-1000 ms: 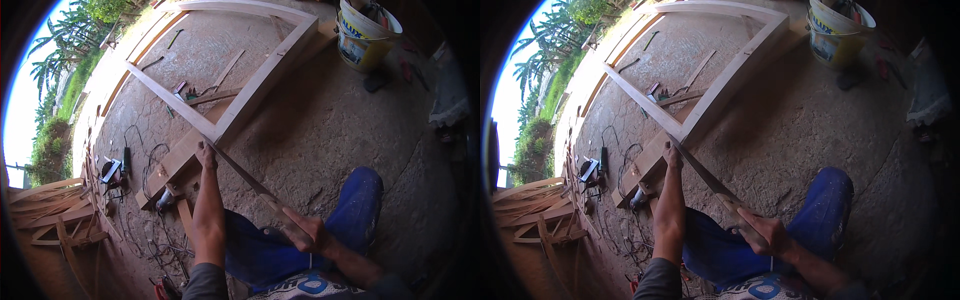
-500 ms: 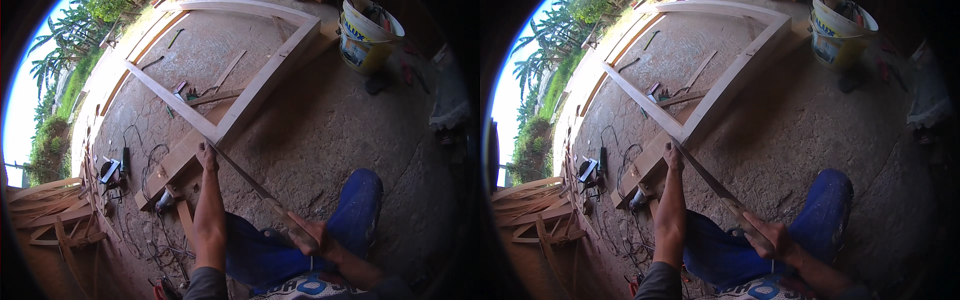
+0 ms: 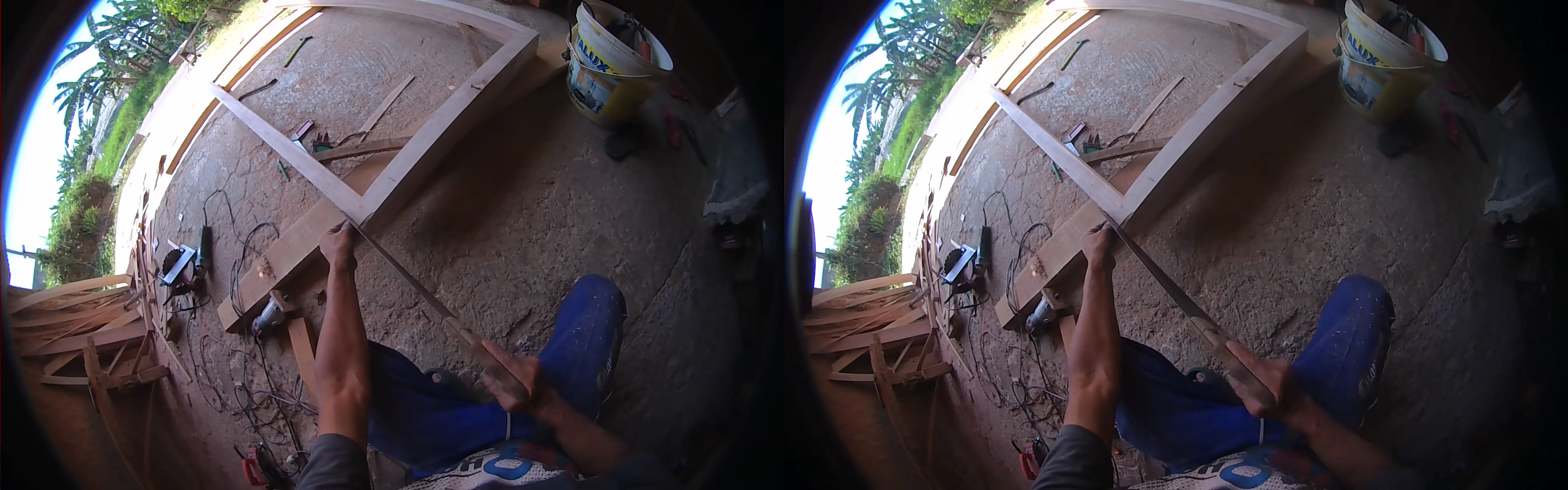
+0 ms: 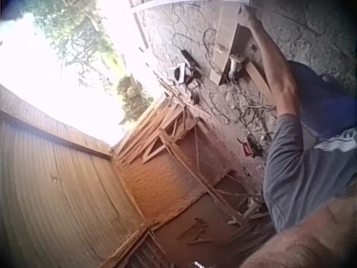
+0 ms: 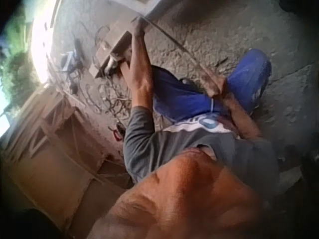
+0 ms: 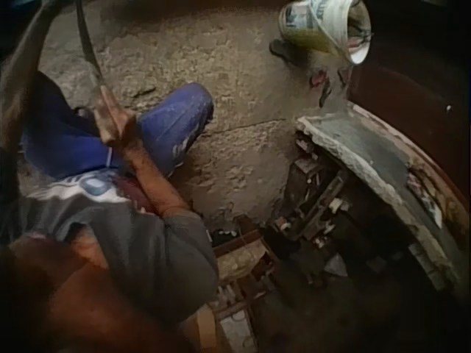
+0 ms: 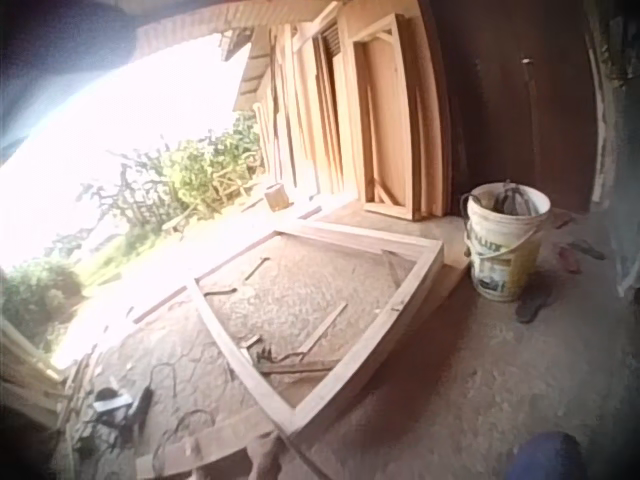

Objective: The person assembles a wooden frame by positioning planks, marking measurements with a pencil and square, sawing a plank to length, and using a nail gun to fasten the joints. The frame is adjusted and aligned during the process.

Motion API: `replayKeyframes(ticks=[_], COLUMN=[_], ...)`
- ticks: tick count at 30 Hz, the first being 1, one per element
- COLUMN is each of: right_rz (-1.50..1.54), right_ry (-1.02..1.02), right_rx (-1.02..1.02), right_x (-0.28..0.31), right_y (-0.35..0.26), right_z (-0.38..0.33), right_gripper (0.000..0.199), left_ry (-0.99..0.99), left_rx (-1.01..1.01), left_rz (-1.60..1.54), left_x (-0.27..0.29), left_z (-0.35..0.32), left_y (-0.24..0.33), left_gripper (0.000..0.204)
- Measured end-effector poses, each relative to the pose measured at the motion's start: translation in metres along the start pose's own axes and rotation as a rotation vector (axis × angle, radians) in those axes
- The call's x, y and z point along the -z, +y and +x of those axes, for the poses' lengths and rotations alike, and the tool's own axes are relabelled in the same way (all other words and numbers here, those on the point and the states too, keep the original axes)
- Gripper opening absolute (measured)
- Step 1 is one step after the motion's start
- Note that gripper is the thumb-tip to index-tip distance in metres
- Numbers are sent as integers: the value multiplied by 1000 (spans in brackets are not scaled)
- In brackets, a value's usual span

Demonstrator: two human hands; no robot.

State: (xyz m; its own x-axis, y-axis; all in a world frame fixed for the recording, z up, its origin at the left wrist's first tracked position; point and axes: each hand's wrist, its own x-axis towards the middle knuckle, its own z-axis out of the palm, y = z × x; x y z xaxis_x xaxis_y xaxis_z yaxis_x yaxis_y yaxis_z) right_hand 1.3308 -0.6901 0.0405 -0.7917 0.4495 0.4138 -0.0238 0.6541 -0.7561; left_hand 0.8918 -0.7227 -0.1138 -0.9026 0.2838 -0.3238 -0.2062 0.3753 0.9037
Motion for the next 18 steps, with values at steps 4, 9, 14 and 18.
replayKeyframes(ticks=[4, 9, 14, 18], right_rz=[93, 203, -70, -83], right_ry=[19, 61, -79, -30], right_rx=[-122, -184, -55, 15], right_x=[-56, -103, -6, -52], right_y=[33, 49, -9, 12], right_z=[55, 136, -3, 44], right_gripper=[52, 48, 49, 46], left_ry=[6, 76, 124, 150], left_rx=[33, -2, 0, -43], left_rz=[-57, 99, 147, 159], left_x=[-15, -15, -8, -13], left_z=[-11, -9, -11, -14], left_y=[9, 19, 3, -14], left_gripper=[31, 29, 31, 30])
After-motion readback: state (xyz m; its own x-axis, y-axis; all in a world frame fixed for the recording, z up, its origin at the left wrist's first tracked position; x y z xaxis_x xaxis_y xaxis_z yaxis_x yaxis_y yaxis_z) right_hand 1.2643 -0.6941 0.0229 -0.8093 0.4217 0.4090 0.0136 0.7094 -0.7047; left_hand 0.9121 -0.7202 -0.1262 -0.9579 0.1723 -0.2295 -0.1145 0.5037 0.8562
